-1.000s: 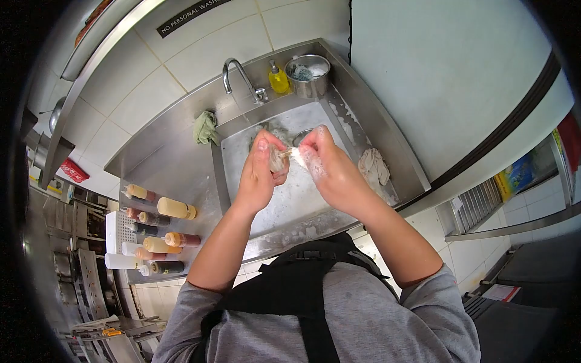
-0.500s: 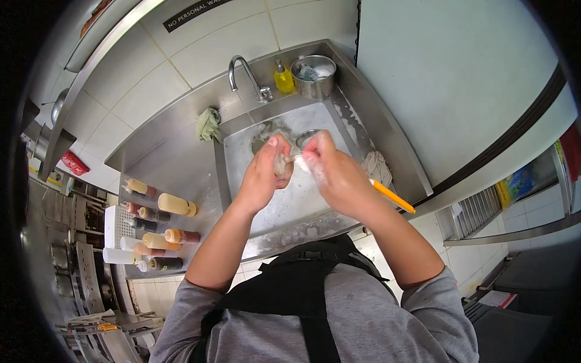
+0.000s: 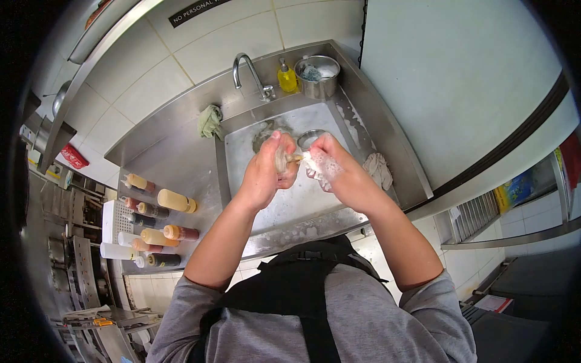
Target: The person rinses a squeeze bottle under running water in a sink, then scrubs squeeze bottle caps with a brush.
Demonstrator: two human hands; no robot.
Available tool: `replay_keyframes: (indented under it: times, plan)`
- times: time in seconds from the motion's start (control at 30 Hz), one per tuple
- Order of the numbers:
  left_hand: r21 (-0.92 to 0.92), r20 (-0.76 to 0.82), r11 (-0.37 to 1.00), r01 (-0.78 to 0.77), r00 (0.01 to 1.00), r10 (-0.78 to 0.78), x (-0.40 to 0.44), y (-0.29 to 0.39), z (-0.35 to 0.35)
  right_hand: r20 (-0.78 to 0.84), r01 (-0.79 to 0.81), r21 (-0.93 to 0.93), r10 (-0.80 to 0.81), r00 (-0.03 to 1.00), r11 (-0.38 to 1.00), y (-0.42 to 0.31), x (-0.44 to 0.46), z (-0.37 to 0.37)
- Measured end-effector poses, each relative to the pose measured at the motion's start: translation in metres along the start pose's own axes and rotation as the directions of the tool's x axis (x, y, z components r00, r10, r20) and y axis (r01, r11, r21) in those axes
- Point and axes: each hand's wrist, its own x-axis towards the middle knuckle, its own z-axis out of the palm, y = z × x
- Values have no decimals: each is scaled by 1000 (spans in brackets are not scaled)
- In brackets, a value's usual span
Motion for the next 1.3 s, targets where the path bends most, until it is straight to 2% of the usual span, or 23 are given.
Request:
replay_keyframes:
  times: [0.03,0.1,0.7,0.93,1.03,1.23,1.3]
  plan:
    - [-32,-2,999,9,1000,-9,0,-1,0,1,-1,-1,1,1000,1000,0,0,1]
    - [-36,9,999,5,1000,-5,-1,0,0,-30,-33,125,37,999,992,2,1,5]
    - [-96,7,995,-40,999,40,-2,-2,3,25,-72,295,67,997,953,1,-3,6]
    - [-91,-4,995,-43,999,43,-5,0,5,2,-89,291,92,996,953,-4,-6,5]
    - [-82,-1,995,-57,998,58,-5,-2,3,47,-94,335,83,995,938,-4,-5,3]
    - [-101,-8,994,-48,999,48,-5,-2,2,-34,-102,315,118,992,944,-9,-6,9]
    - [-101,-11,993,-59,998,59,-5,-2,1,-93,-62,225,85,992,972,-7,-7,5]
